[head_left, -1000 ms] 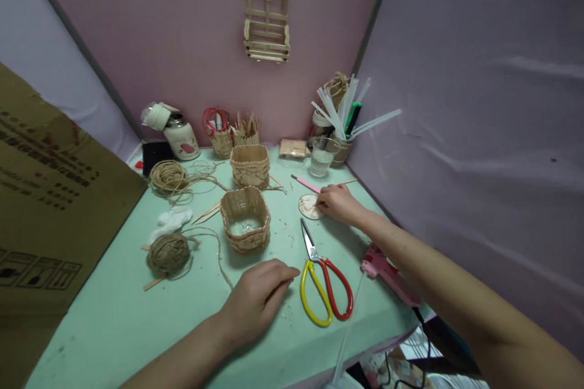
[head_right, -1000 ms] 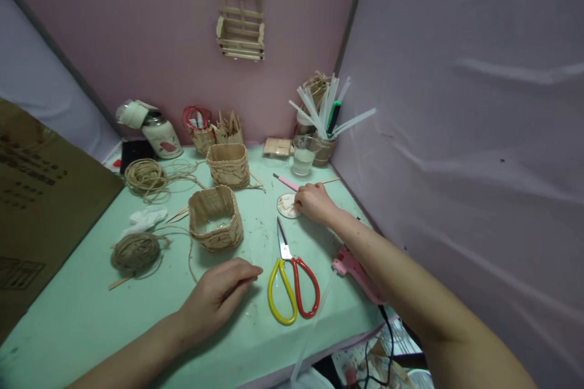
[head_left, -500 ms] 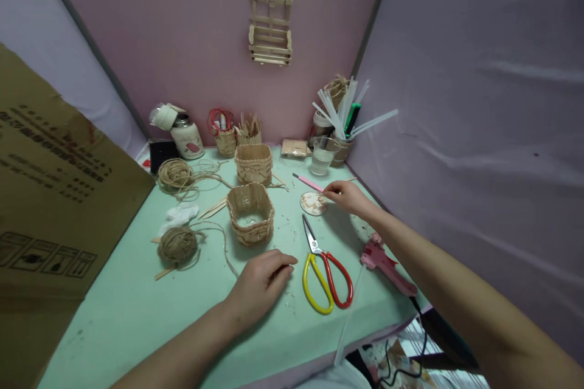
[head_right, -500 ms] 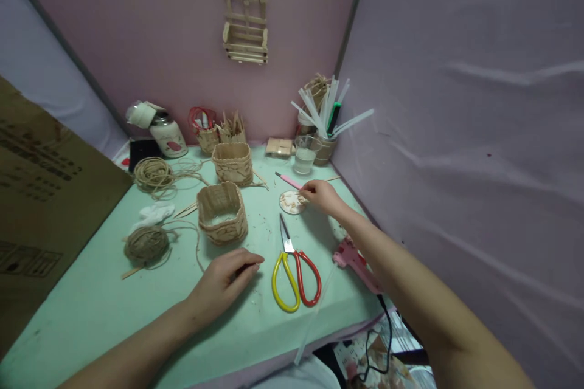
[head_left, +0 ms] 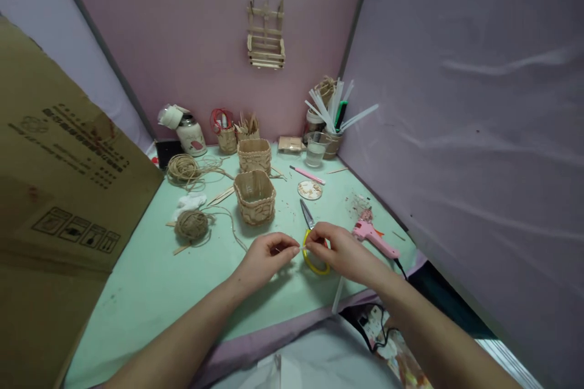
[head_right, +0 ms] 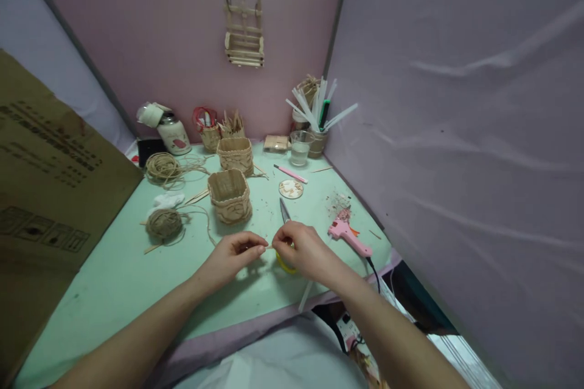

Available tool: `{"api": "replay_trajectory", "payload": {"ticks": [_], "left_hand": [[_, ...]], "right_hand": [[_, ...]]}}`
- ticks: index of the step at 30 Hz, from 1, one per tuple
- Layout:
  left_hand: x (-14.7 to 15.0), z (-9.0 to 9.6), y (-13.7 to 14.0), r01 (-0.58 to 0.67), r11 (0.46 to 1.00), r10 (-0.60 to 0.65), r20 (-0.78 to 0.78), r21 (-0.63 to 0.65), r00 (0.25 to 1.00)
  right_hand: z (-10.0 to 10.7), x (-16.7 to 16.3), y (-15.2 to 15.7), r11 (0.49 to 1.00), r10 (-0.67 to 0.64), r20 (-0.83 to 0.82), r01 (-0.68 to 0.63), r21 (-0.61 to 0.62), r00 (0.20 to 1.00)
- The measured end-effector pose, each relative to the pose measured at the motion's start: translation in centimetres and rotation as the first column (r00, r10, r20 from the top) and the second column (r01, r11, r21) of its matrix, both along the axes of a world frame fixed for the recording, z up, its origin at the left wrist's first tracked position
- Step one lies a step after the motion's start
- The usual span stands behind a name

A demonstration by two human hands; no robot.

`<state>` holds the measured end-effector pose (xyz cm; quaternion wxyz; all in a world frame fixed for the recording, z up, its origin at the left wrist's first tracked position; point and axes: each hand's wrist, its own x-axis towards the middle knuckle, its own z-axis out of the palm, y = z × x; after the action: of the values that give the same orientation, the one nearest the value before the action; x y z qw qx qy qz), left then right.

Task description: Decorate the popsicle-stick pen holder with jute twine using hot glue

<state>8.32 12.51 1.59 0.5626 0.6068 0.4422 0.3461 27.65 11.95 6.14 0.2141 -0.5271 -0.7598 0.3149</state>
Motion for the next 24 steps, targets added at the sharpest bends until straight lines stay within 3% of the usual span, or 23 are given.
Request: {"api": "replay_trajectory", "payload": {"ticks": [9,24], "left_hand": [[-1.1,-0.2,-0.4,-0.045,0.998,0.047,-0.025,0.041,0.999],[-0.8,-0.5,-0.5,-0.017,0.999,0.021,-0.105,0.039,0.994]], "right_hand": [[-1.1,-1.5,-0.3,1.000,0.008,0.067,-0.009,0.022,0.998],[-2.3,-1.8,-0.6,0.999,-0.018,0.018,0.017,0.028,1.000]]}}
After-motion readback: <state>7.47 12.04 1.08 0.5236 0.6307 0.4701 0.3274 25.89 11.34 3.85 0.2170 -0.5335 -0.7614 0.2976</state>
